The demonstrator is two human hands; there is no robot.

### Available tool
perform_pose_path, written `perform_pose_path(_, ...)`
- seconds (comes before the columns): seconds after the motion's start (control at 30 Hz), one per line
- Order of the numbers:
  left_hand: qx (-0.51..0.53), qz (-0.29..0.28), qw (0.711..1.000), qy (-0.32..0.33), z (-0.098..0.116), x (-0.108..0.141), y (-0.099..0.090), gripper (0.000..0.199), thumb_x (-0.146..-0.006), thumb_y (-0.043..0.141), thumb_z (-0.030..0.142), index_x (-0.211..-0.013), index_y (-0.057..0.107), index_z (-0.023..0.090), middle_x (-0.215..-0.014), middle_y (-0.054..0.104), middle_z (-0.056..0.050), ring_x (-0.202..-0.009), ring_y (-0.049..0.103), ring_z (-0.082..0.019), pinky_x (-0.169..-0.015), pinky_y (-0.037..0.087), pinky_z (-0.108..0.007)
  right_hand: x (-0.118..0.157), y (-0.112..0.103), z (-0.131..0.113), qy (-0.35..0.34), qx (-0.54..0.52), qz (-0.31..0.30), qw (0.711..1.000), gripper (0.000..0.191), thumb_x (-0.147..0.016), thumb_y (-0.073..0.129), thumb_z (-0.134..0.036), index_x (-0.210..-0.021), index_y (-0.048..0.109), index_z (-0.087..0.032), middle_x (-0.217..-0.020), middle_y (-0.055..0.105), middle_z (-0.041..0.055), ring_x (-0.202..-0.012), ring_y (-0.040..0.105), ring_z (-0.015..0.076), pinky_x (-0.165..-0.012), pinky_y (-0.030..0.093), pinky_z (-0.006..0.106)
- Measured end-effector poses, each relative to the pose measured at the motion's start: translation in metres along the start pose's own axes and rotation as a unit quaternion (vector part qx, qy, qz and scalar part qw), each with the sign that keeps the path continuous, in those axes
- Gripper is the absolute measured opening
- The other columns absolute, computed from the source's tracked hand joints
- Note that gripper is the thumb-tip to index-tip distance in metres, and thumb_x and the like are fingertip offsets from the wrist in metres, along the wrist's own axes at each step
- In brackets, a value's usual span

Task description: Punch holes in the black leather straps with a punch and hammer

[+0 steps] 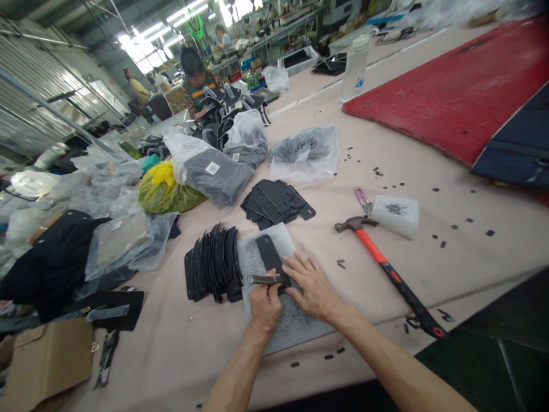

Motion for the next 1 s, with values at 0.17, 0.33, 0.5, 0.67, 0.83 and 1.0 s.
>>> perform_pose_path(0.17, -0.01, -0.016, 1.0, 0.012, 0.003, 0.0, 0.002, 0.024, -0.088, 0.049, 0.015, -0.101, 0.069, 0.015, -0.103, 0.075, -0.01, -0.097, 0.071, -0.024, -0.088, 0.058, -0.04, 0.001, 0.0, 0.0, 0.0, -0.009, 0.001, 1.0, 0.055, -0.083, 0.056, -0.022, -0.138, 0.048, -0.022, -0.153, 0.036, 0.0063, -0.144, 0.019, 0.0306, -0.112, 0.024, 0.055)
perform_pose_path(0.33, -0.026, -0.05, 0.998, 0.002, 0.006, -0.003, 0.007, 0.025, -0.088, 0.048, 0.013, -0.103, 0.067, 0.017, -0.103, 0.074, -0.01, -0.098, 0.07, -0.024, -0.087, 0.057, -0.04, 0.001, 0.001, 0.001, -0.002, -0.003, -0.003, 1.0, 0.055, -0.085, 0.054, -0.023, -0.139, 0.046, -0.021, -0.153, 0.035, 0.0062, -0.144, 0.018, 0.0309, -0.112, 0.023, 0.056)
perform_pose_path(0.5, -0.004, -0.082, 0.996, -0.023, 0.005, -0.006, 0.007, 0.025, -0.087, 0.048, 0.011, -0.104, 0.065, 0.019, -0.098, 0.074, -0.008, -0.091, 0.07, -0.022, -0.082, 0.057, -0.035, 0.002, 0.004, 0.0, -0.015, 0.001, -0.013, 1.0, 0.055, -0.085, 0.054, -0.025, -0.139, 0.046, -0.019, -0.152, 0.037, 0.008, -0.143, 0.02, 0.0313, -0.111, 0.025, 0.055)
perform_pose_path(0.67, -0.007, -0.077, 0.997, -0.018, 0.004, -0.006, 0.006, 0.023, -0.085, 0.049, 0.011, -0.101, 0.063, 0.019, -0.091, 0.072, -0.007, -0.087, 0.069, -0.023, -0.079, 0.056, -0.034, 0.006, -0.016, 0.004, -0.018, 0.022, 0.01, 1.0, 0.048, -0.086, 0.053, -0.025, -0.134, 0.05, -0.021, -0.147, 0.043, 0.0095, -0.138, 0.031, 0.031, -0.109, 0.029, 0.054)
perform_pose_path(0.83, -0.012, -0.084, 0.996, -0.02, 0.008, -0.005, 0.004, 0.014, -0.084, 0.053, 0.01, -0.09, 0.06, 0.021, -0.079, 0.069, -0.004, -0.078, 0.067, -0.021, -0.072, 0.053, -0.031, 0.031, -0.081, 0.052, 0.121, 0.154, 0.16, 0.967, 0.04, -0.086, 0.05, -0.029, -0.123, 0.054, -0.013, -0.132, 0.052, 0.0199, -0.123, 0.047, 0.0336, -0.1, 0.039, 0.05)
perform_pose_path(1.0, -0.012, -0.084, 0.996, -0.013, 0.011, -0.006, 0.002, 0.013, -0.083, 0.053, 0.008, -0.086, 0.057, 0.021, -0.078, 0.068, -0.003, -0.075, 0.066, -0.02, -0.068, 0.048, -0.028, 0.067, -0.109, 0.115, 0.311, 0.221, 0.089, 0.92, 0.025, -0.08, 0.054, -0.034, -0.094, 0.06, -0.014, -0.087, 0.061, 0.0167, -0.082, 0.061, 0.0319, -0.067, 0.05, 0.044)
Point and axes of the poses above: each hand's wrist, its own x-axis away from the middle knuckle, its own y-axis out of the palm, z = x × y, the point moved 5 cm from there along -x, towards the middle knuckle
